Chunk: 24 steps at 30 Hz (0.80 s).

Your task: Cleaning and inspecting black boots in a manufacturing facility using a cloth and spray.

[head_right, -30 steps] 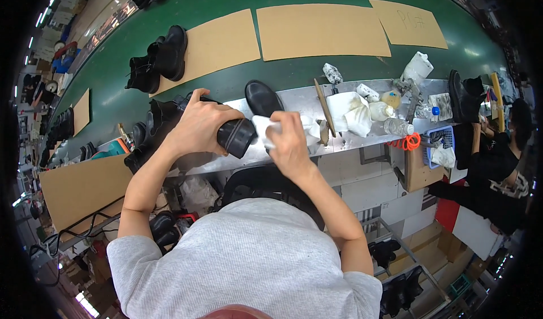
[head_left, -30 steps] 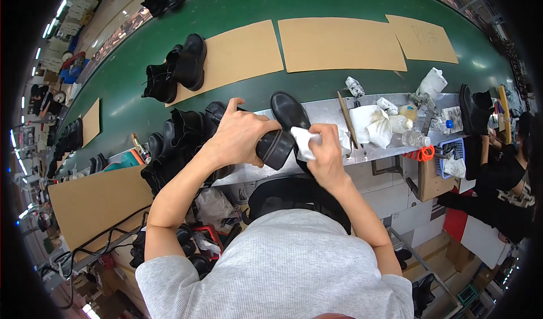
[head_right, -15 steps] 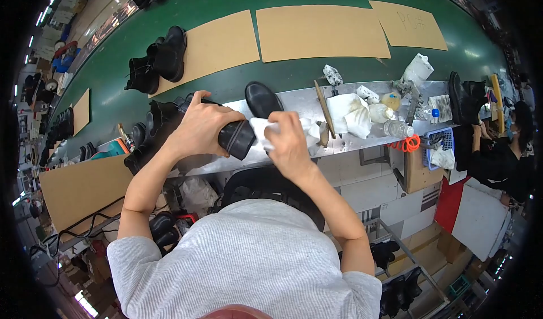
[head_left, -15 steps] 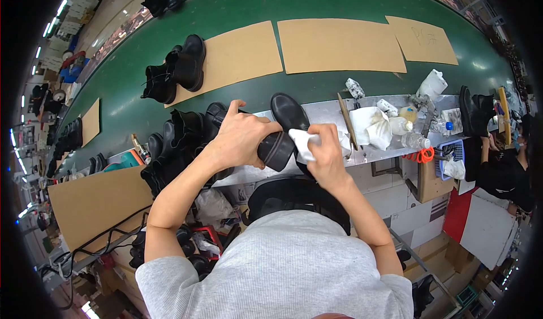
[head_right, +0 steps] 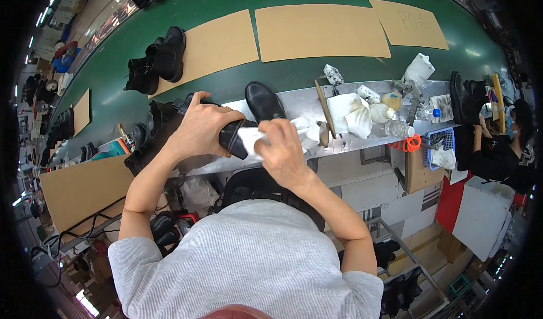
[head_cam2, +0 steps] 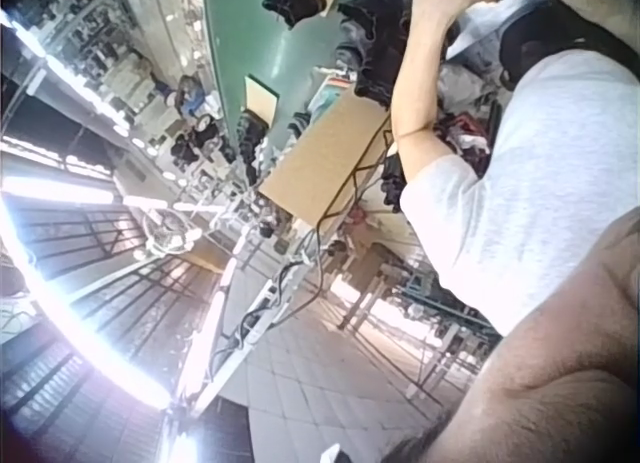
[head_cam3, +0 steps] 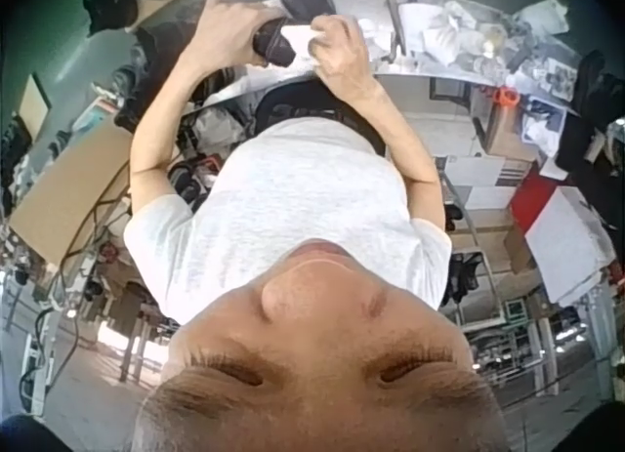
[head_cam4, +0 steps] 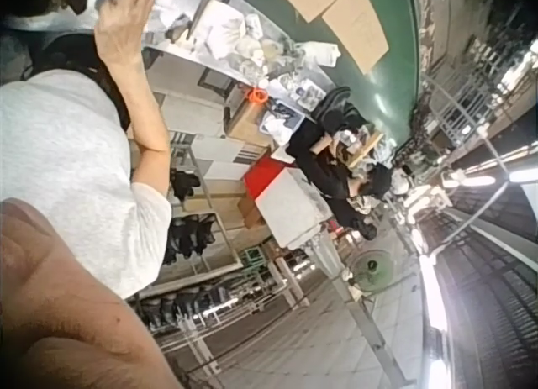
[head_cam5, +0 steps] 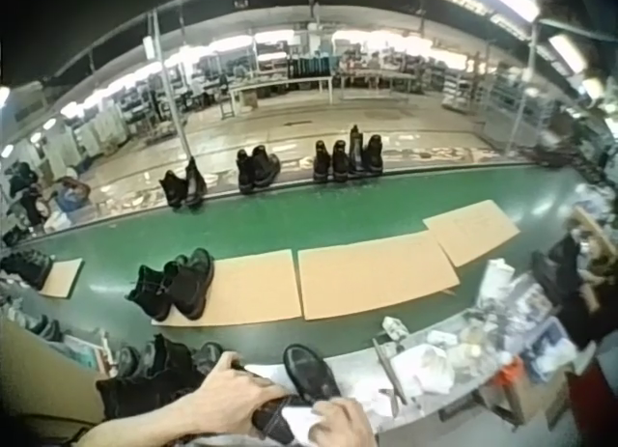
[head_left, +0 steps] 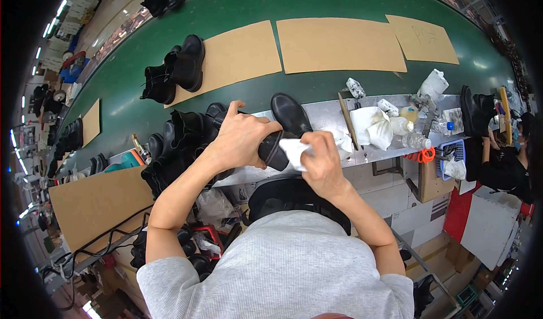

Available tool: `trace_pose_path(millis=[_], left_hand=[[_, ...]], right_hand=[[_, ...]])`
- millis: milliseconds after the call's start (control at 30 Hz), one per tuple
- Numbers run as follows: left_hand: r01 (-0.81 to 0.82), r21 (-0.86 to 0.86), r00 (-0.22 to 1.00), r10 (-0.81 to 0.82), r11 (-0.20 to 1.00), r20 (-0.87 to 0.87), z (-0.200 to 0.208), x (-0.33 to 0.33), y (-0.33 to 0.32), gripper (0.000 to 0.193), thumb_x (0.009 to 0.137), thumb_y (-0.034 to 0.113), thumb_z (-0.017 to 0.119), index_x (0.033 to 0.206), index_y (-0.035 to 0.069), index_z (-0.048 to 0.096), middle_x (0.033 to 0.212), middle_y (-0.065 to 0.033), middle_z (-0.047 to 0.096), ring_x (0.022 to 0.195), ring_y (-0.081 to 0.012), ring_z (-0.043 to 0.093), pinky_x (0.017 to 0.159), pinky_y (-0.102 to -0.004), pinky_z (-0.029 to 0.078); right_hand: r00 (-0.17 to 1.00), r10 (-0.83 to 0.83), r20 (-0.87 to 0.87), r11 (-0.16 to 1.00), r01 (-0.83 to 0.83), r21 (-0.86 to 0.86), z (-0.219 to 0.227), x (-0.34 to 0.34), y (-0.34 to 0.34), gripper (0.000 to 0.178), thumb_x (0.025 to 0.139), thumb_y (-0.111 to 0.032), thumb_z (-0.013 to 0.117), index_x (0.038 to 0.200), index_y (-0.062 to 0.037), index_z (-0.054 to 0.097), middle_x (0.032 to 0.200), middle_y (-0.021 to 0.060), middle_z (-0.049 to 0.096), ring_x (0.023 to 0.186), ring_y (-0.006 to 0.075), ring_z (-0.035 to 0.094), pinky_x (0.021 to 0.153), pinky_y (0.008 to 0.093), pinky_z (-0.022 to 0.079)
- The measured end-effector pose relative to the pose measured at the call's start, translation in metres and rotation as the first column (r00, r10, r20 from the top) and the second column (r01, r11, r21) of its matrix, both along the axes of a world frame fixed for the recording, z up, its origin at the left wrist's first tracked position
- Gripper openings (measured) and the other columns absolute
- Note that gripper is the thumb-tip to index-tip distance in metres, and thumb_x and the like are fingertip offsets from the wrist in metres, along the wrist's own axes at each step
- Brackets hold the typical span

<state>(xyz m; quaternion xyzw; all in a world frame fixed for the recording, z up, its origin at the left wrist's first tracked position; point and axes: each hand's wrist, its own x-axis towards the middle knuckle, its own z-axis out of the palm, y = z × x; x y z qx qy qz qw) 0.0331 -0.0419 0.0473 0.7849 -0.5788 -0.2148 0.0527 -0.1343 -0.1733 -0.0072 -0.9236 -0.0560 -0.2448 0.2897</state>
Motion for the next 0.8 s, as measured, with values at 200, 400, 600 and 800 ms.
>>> trace_pose_path(millis=[200, 400, 600, 800], left_hand=[[0.046, 0.017, 0.998, -0.046, 0.999, 0.037, 0.002, -0.001, 0.001, 0.066, 0.04, 0.025, 0.084, 0.101, 0.016, 0.064, 0.089, -0.0019, 0.069, 0.085, -0.022, 0.064, 0.097, -0.0462, 0.03], [-0.006, 0.022, 1.0, 0.006, 1.0, 0.005, 0.004, 0.002, 0.004, 0.067, 0.04, 0.026, 0.084, 0.103, 0.017, 0.064, 0.09, -0.0027, 0.069, 0.086, -0.0227, 0.064, 0.097, -0.0463, 0.03], [-0.018, 0.046, 1.0, 0.018, 0.999, -0.002, 0.005, -0.001, -0.002, 0.068, 0.04, 0.026, 0.084, 0.104, 0.016, 0.063, 0.09, -0.0029, 0.069, 0.087, -0.0225, 0.064, 0.097, -0.0465, 0.029], [0.032, -0.039, 0.998, -0.03, 0.999, 0.049, -0.002, -0.007, 0.006, 0.067, 0.041, 0.023, 0.085, 0.104, 0.018, 0.064, 0.082, -0.0016, 0.067, 0.079, -0.0237, 0.065, 0.097, -0.0491, 0.03]], right_hand=[[0.964, -0.099, -0.246, 0.985, 0.13, 0.115, -0.032, 0.01, -0.021, 0.031, 0.051, 0.006, 0.058, 0.081, 0.007, 0.06, 0.103, 0.0169, 0.049, 0.096, 0.0347, 0.047, 0.081, 0.041, 0.044], [0.992, 0.103, 0.077, 0.991, -0.109, 0.072, -0.005, -0.017, 0.005, 0.015, 0.054, -0.001, 0.061, 0.069, 0.0019, 0.059, 0.104, 0.0138, 0.052, 0.096, 0.0306, 0.051, 0.076, 0.0428, 0.044], [0.999, -0.033, -0.005, 0.996, 0.033, 0.079, -0.011, -0.003, 0.0, 0.019, 0.057, 0.001, 0.062, 0.075, 0.0019, 0.062, 0.102, 0.0124, 0.051, 0.097, 0.0309, 0.05, 0.077, 0.0402, 0.043], [0.969, -0.123, -0.215, 0.984, 0.148, 0.102, -0.034, -0.002, -0.013, 0.039, 0.054, 0.005, 0.061, 0.093, 0.0021, 0.062, 0.103, 0.014, 0.049, 0.091, 0.033, 0.046, 0.077, 0.0409, 0.045]])
